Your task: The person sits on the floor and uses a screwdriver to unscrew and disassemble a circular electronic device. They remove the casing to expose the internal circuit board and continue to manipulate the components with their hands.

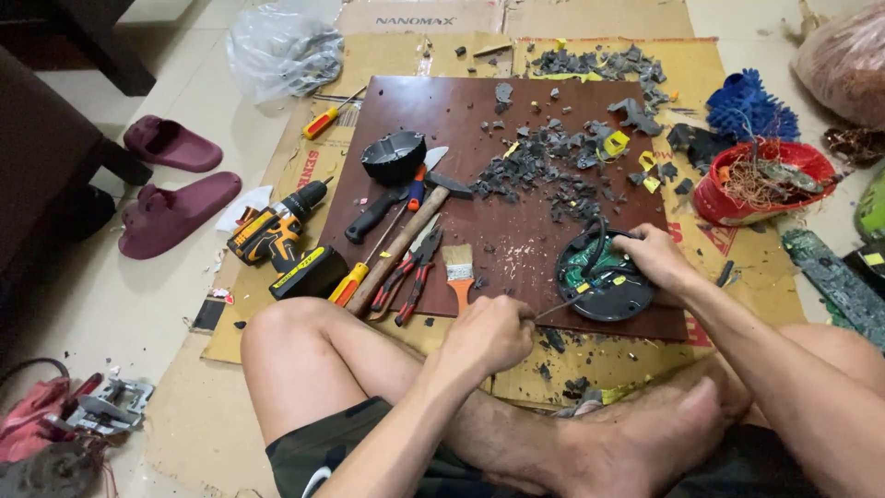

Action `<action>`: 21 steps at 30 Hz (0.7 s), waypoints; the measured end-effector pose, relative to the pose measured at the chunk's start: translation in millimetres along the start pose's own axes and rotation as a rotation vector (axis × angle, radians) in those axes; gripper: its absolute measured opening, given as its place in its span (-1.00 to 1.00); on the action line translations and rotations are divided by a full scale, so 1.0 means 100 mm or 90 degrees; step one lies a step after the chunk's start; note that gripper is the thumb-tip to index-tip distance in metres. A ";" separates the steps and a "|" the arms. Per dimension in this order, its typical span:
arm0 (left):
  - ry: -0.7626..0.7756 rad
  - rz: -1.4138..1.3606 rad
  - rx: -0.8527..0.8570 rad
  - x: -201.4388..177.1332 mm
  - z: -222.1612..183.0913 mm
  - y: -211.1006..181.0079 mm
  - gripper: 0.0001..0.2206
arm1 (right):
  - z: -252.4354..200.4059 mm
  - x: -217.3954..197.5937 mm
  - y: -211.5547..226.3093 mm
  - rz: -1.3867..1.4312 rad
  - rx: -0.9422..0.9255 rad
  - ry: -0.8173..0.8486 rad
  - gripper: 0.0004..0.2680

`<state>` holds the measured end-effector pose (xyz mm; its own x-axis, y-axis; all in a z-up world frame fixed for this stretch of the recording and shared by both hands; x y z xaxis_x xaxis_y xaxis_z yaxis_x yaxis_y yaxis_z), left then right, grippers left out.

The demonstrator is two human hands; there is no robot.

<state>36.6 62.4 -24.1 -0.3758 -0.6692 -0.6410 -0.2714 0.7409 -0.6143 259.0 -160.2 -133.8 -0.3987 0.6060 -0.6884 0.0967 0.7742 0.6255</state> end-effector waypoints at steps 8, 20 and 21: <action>0.006 0.170 -0.049 0.04 0.40 -0.31 -0.71 | -0.31 -0.06 0.32 0.064 -0.030 -0.018 -0.61; -0.014 0.061 0.030 0.74 0.44 -0.39 -0.70 | -0.29 -0.10 0.29 0.014 -0.050 -0.063 -0.66; 0.091 -0.094 -0.060 0.75 0.48 -0.22 -0.54 | -0.22 -0.06 0.38 0.000 -0.061 -0.079 -0.69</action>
<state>57.4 -6.8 -80.4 -0.4465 -0.7606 -0.4714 -0.4114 0.6423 -0.6467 245.0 -138.6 -97.7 -0.2818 0.6284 -0.7251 0.0068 0.7570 0.6534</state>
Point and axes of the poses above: each hand's wrist, its own z-axis towards the middle knuckle, its own x-axis out of the palm, y = z × x, the point moved 7 cm from there along z, towards the middle knuckle, and after that the axes turned 6 degrees about y, right-handed, at the moved point
